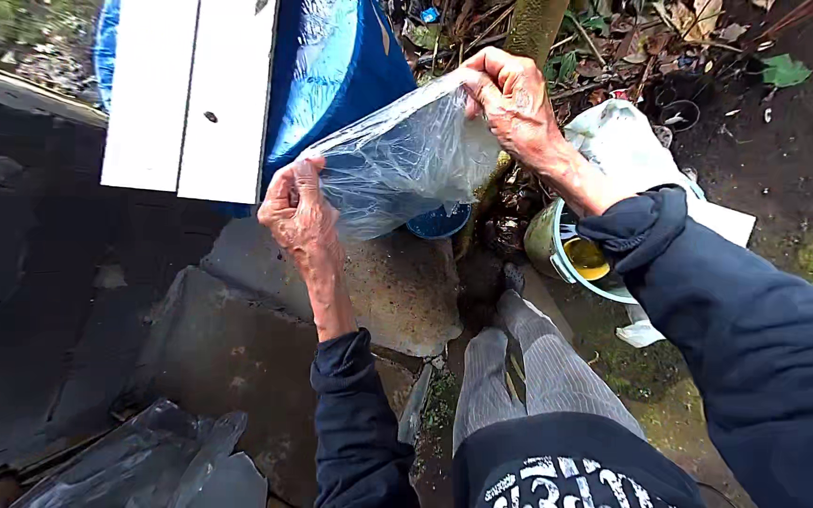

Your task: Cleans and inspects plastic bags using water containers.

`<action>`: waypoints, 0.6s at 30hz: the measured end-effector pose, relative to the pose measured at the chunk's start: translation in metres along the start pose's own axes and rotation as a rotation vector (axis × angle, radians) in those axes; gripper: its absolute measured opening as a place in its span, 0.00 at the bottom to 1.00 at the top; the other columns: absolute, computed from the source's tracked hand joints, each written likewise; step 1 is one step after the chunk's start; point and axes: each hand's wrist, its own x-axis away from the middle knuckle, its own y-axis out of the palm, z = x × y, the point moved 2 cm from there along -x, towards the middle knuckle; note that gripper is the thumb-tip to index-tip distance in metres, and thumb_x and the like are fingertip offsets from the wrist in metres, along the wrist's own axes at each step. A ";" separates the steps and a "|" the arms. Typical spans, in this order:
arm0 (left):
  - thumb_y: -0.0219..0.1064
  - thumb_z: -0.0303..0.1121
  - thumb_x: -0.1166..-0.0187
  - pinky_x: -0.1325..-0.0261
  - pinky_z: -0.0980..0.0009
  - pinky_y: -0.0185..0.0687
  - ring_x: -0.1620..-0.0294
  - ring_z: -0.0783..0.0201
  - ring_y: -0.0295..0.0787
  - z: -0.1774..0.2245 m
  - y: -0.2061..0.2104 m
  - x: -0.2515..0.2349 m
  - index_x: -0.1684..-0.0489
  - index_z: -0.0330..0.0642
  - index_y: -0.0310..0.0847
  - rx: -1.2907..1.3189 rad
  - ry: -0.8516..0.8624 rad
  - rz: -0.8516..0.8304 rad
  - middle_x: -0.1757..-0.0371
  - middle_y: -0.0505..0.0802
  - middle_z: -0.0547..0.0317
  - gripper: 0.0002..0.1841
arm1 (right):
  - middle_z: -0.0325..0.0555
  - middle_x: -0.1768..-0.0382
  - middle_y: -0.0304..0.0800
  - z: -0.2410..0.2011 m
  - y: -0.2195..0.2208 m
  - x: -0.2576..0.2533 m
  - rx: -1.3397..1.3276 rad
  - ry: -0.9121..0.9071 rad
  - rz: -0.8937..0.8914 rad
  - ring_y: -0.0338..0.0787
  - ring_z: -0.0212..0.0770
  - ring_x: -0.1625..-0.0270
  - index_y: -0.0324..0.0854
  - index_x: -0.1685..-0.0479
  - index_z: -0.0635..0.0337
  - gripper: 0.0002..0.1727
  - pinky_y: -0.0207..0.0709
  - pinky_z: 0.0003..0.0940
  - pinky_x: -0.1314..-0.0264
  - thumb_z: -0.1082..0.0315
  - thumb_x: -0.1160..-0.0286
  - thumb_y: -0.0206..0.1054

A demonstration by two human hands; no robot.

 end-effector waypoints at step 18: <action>0.52 0.44 0.06 0.72 0.70 0.87 0.74 0.63 0.89 0.065 -0.023 0.030 0.48 0.47 0.85 0.037 -0.060 -0.157 0.62 0.94 0.58 0.16 | 0.41 0.65 0.94 -0.061 -0.042 0.042 -0.063 0.097 -0.077 0.91 0.34 0.69 0.86 0.49 0.60 0.13 0.87 0.33 0.64 0.61 0.12 0.62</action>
